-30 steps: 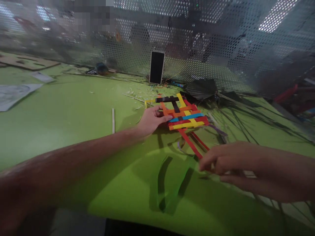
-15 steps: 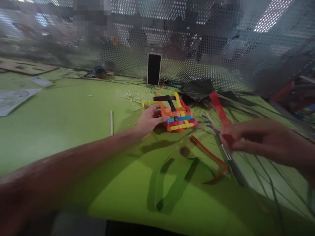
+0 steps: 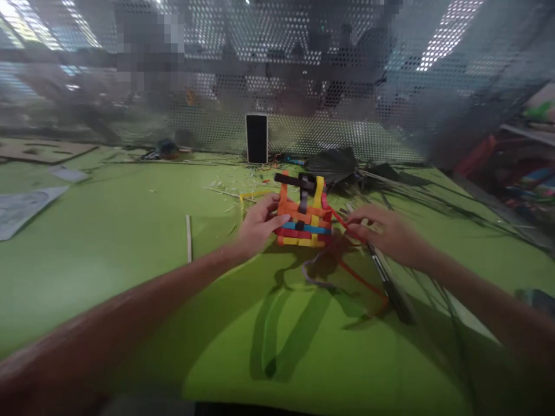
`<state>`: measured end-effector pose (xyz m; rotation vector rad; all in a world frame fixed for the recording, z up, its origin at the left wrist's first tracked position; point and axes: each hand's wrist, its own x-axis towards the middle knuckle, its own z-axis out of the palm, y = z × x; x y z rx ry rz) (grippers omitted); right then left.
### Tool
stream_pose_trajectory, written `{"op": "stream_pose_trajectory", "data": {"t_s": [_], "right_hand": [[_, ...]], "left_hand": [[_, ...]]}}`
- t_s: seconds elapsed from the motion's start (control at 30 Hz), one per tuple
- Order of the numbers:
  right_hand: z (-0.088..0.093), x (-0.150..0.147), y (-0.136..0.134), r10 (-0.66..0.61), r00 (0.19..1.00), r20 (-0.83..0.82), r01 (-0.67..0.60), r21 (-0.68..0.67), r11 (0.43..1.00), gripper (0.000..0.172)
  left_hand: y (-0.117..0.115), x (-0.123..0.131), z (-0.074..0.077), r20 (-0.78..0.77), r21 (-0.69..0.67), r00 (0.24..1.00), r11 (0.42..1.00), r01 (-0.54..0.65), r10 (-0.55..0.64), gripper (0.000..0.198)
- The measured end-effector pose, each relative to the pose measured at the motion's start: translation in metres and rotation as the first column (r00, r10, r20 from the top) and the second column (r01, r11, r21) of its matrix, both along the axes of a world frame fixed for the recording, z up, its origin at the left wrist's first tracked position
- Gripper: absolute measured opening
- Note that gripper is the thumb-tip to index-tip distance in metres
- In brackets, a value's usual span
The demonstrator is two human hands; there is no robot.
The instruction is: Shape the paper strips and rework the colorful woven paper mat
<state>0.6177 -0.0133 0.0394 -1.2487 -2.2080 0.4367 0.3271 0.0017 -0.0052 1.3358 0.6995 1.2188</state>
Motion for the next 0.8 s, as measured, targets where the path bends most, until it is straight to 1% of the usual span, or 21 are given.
{"op": "stream_pose_trajectory", "data": {"t_s": [0.07, 0.13, 0.2, 0.27, 0.33, 0.4, 0.47, 0.53, 0.6, 0.67, 0.73, 0.8], "right_hand": [[-0.001, -0.004, -0.004, -0.094, 0.99, -0.102, 0.086, -0.079, 0.993, 0.03], [-0.002, -0.008, -0.008, -0.151, 0.967, -0.208, 0.104, -0.221, 0.97, 0.035], [-0.004, -0.011, -0.012, -0.193, 0.93, -0.314, 0.07, -0.366, 0.928, 0.036], [-0.005, -0.013, -0.016, -0.237, 0.881, -0.408, 0.015, -0.478, 0.878, 0.035], [-0.008, -0.016, -0.02, -0.277, 0.83, -0.484, -0.044, -0.551, 0.833, 0.031], [-0.01, -0.02, -0.023, -0.327, 0.776, -0.54, -0.091, -0.608, 0.788, 0.026], [-0.011, -0.024, -0.027, -0.388, 0.71, -0.588, -0.111, -0.636, 0.763, 0.021], [-0.011, -0.027, -0.03, -0.425, 0.656, -0.624, -0.111, -0.636, 0.763, 0.019], [-0.01, -0.03, -0.033, -0.435, 0.623, -0.65, -0.108, -0.623, 0.775, 0.018], [-0.01, -0.032, -0.035, -0.447, 0.596, -0.666, -0.105, -0.617, 0.78, 0.018], [-0.011, -0.033, -0.036, -0.464, 0.572, -0.677, -0.104, -0.62, 0.778, 0.018], [-0.014, -0.034, -0.036, -0.473, 0.545, -0.692, -0.106, -0.617, 0.78, 0.018]], "left_hand": [[-0.005, 0.005, 0.01, -0.021, -0.004, 0.997, 0.997, 0.072, -0.072, 0.031], [-0.008, 0.008, 0.018, -0.034, -0.004, 0.994, 0.994, 0.106, -0.106, 0.034], [-0.01, 0.007, 0.021, -0.044, -0.009, 0.993, 0.994, 0.105, -0.105, 0.039], [-0.011, 0.004, 0.021, -0.048, -0.028, 0.995, 0.996, 0.088, -0.089, 0.043], [-0.013, 0.002, 0.018, -0.037, -0.076, 0.997, 0.995, 0.072, -0.075, 0.048], [-0.017, 0.003, 0.014, 0.016, -0.169, 0.998, 0.984, 0.056, -0.055, 0.051], [-0.022, 0.008, 0.012, 0.105, -0.275, 0.994, 0.959, 0.064, -0.037, 0.051], [-0.027, 0.015, 0.009, 0.188, -0.352, 0.981, 0.929, 0.111, -0.046, 0.05], [-0.031, 0.02, 0.008, 0.226, -0.383, 0.97, 0.907, 0.174, -0.091, 0.053], [-0.032, 0.022, 0.008, 0.234, -0.393, 0.965, 0.897, 0.203, -0.116, 0.059], [-0.032, 0.022, 0.008, 0.231, -0.407, 0.968, 0.894, 0.189, -0.099, 0.063], [-0.034, 0.021, 0.007, 0.224, -0.427, 0.973, 0.892, 0.15, -0.056, 0.064]]}}
